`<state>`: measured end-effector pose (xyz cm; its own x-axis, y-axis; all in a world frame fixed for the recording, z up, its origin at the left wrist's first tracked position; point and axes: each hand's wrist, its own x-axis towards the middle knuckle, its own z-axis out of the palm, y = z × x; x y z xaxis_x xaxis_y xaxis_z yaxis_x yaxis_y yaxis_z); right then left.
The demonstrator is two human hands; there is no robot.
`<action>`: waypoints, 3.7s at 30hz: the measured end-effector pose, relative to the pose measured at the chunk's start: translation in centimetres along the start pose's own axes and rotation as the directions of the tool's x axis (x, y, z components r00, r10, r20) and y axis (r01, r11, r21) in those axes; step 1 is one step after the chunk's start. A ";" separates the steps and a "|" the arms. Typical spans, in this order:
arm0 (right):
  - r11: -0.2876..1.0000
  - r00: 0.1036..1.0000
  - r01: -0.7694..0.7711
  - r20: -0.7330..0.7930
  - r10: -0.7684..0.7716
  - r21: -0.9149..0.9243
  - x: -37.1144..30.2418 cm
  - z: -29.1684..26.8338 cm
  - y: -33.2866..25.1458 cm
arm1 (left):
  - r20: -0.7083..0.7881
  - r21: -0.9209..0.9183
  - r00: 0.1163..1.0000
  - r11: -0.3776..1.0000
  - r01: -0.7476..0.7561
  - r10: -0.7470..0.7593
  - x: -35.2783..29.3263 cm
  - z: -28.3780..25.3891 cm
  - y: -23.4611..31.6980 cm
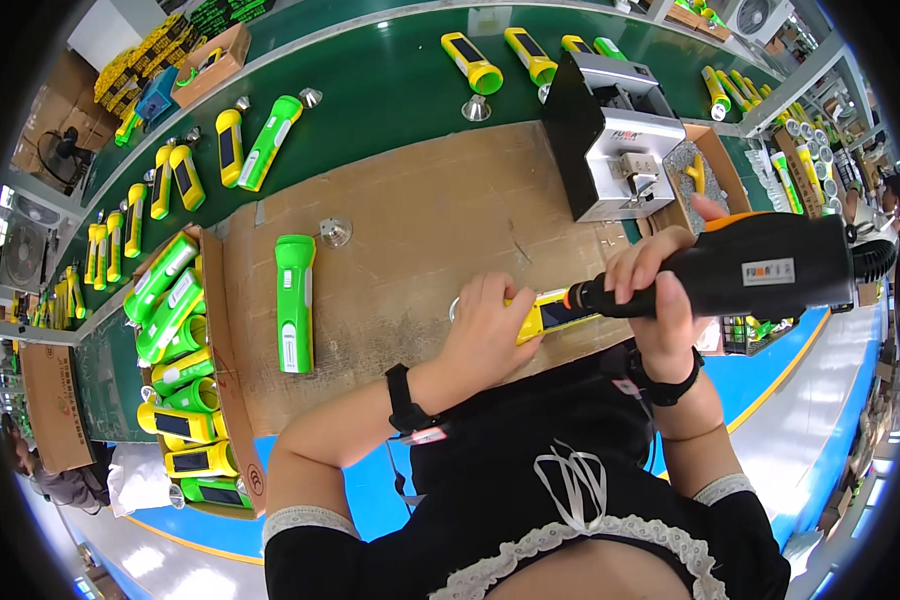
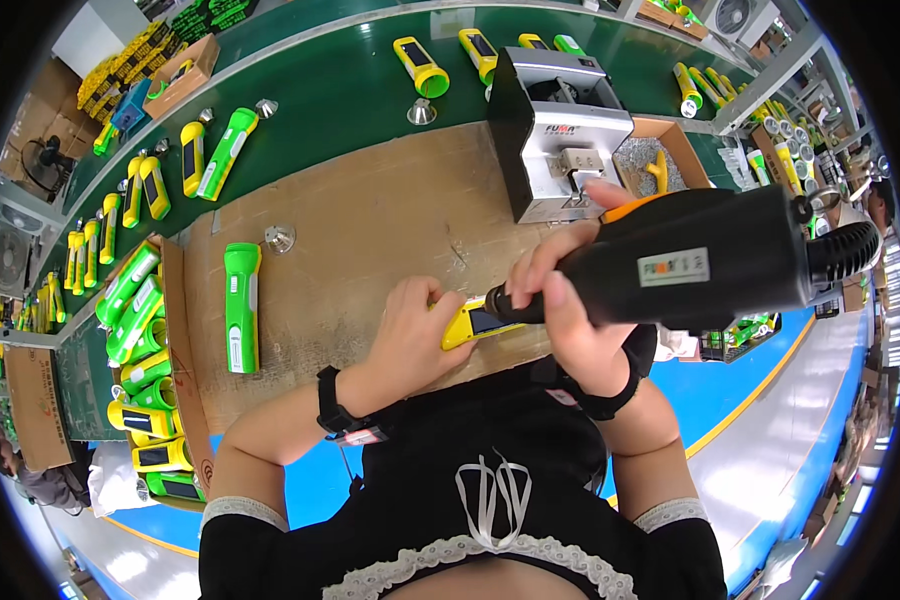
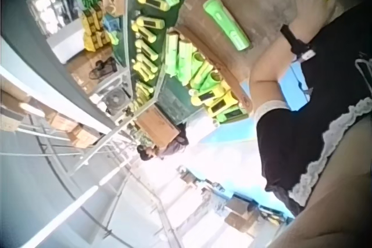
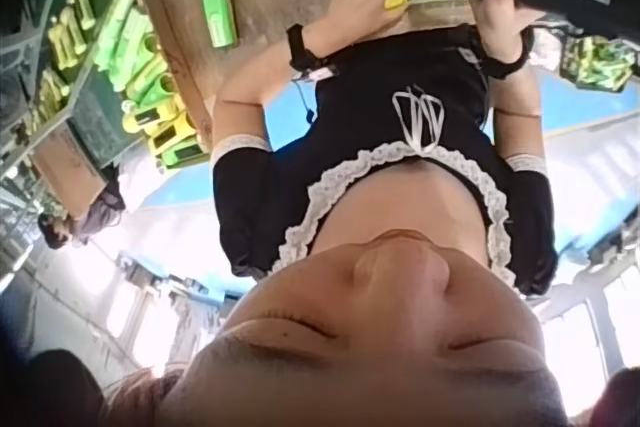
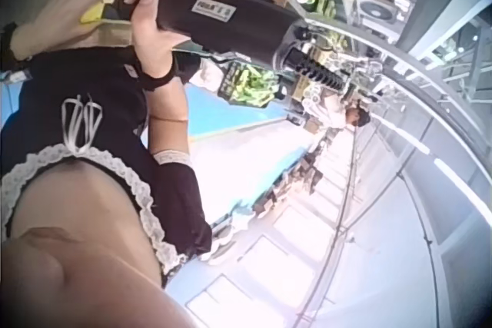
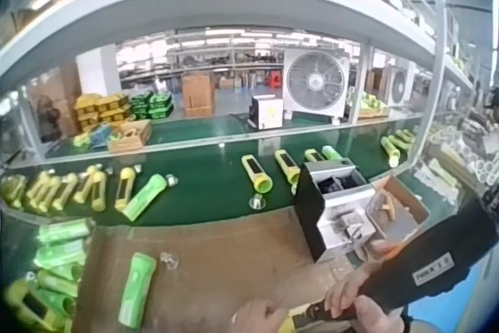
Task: The worker is assembling flashlight components using an electric screwdriver at a factory workstation.
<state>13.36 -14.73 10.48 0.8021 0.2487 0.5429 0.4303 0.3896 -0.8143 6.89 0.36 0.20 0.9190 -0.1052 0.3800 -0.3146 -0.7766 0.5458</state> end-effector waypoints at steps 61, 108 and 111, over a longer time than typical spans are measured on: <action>0.976 0.956 0.137 -0.233 -0.175 -0.171 -1.9 -12.5 1.7 | -0.464 0.546 0.728 0.484 0.684 -0.505 18.6 -15.9 -21.0; 0.999 0.993 -0.013 -0.114 0.017 0.038 7.3 -9.4 1.0 | 0.030 0.213 0.944 0.925 0.315 -0.328 -2.3 -3.1 3.7; 0.992 0.993 0.070 -0.100 -0.060 0.105 2.8 -8.2 0.1 | 0.014 0.163 0.947 0.935 0.315 -0.321 -2.8 -2.7 3.5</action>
<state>19.01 -21.27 10.24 0.8124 0.1351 0.5672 0.4395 0.4974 -0.7479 2.54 -0.40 3.09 0.9745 0.1412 0.1745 0.0337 -0.8606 0.5082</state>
